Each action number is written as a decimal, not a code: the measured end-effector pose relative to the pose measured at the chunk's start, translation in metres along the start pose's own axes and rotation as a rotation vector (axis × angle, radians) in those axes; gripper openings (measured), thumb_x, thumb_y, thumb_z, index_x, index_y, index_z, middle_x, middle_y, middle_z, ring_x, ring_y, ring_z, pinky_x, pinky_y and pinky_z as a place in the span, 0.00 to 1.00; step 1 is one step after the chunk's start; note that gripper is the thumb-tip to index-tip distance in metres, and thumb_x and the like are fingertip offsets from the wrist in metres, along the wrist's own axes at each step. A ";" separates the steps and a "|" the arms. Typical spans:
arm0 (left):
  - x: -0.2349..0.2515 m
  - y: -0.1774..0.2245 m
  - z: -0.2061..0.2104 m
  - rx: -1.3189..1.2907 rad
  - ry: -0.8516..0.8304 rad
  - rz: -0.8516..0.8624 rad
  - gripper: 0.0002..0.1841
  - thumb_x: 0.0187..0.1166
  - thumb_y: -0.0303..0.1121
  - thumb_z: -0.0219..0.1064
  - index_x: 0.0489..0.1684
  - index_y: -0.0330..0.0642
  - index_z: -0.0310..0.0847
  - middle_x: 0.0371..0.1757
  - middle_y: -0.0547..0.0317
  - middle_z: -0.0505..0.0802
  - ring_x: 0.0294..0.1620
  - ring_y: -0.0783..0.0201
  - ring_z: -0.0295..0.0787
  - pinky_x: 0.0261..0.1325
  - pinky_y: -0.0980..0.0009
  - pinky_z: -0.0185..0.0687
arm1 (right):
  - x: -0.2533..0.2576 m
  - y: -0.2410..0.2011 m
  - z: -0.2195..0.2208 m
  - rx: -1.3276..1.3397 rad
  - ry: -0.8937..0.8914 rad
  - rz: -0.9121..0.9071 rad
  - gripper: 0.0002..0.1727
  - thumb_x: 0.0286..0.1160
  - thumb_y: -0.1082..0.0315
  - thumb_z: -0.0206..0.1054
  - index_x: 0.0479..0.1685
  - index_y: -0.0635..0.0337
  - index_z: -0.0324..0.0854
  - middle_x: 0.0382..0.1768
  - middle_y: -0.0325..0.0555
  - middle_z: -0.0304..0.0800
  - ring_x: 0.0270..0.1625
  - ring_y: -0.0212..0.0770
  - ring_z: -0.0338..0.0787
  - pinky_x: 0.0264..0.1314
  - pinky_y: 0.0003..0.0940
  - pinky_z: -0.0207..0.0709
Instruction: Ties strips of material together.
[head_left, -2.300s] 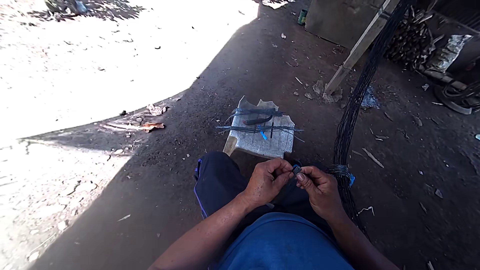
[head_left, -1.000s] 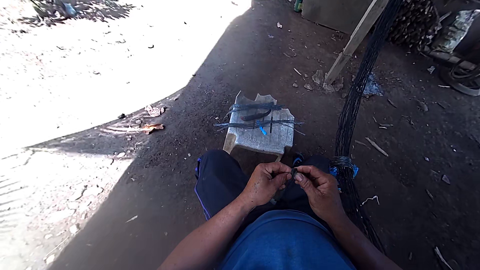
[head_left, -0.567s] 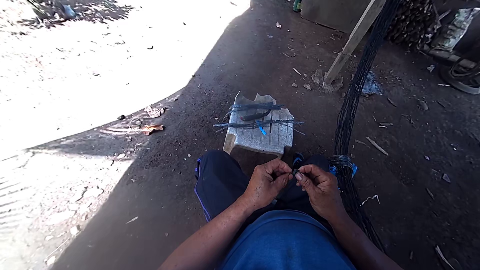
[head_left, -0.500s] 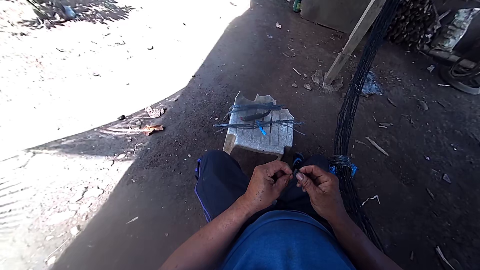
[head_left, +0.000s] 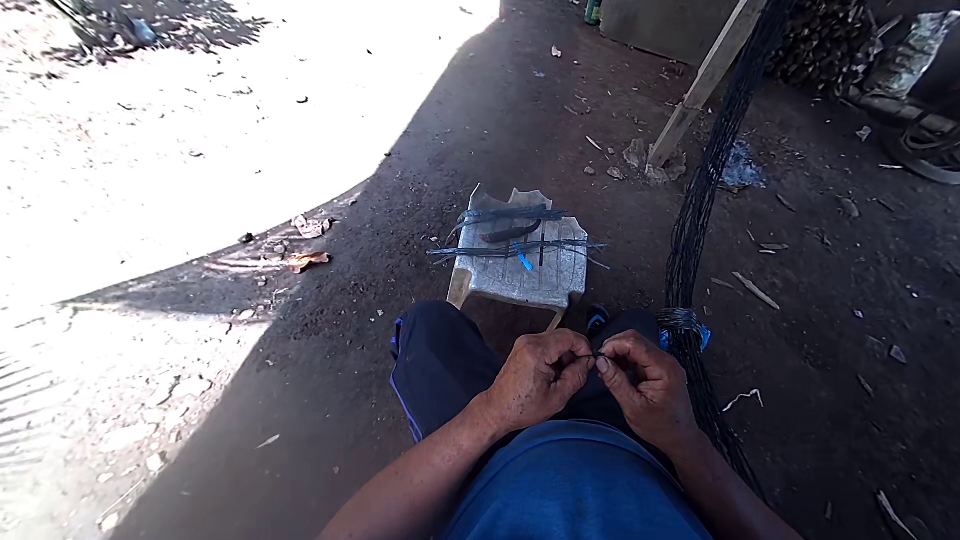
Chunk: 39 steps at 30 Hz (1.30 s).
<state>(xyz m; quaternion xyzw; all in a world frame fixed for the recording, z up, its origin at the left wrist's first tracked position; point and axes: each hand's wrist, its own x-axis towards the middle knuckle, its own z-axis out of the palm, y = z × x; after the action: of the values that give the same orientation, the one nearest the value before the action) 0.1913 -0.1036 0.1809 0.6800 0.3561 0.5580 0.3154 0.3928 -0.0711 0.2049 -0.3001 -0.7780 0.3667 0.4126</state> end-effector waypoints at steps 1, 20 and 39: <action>0.000 0.001 0.000 0.004 -0.005 0.003 0.07 0.84 0.28 0.65 0.41 0.33 0.87 0.43 0.53 0.93 0.34 0.73 0.86 0.39 0.77 0.84 | 0.000 0.000 0.000 0.009 0.001 -0.001 0.06 0.80 0.70 0.68 0.45 0.63 0.86 0.43 0.44 0.89 0.37 0.33 0.88 0.37 0.27 0.87; 0.003 0.003 -0.019 -0.337 -0.106 -0.082 0.08 0.82 0.26 0.70 0.50 0.30 0.91 0.42 0.54 0.96 0.33 0.72 0.92 0.38 0.74 0.91 | 0.000 -0.004 -0.001 0.048 -0.010 -0.049 0.07 0.83 0.69 0.68 0.46 0.66 0.86 0.45 0.46 0.90 0.43 0.34 0.92 0.47 0.29 0.91; 0.002 -0.001 -0.011 -0.396 -0.110 -0.235 0.07 0.81 0.29 0.72 0.46 0.33 0.86 0.33 0.59 0.92 0.28 0.72 0.87 0.33 0.76 0.86 | -0.002 0.001 -0.002 0.000 -0.072 0.037 0.08 0.83 0.68 0.67 0.45 0.64 0.86 0.42 0.42 0.89 0.41 0.31 0.89 0.47 0.26 0.88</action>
<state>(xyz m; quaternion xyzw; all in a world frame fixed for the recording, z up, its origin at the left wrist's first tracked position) 0.1809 -0.1006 0.1828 0.5880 0.2990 0.5385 0.5242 0.3954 -0.0712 0.2042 -0.3008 -0.7867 0.3848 0.3775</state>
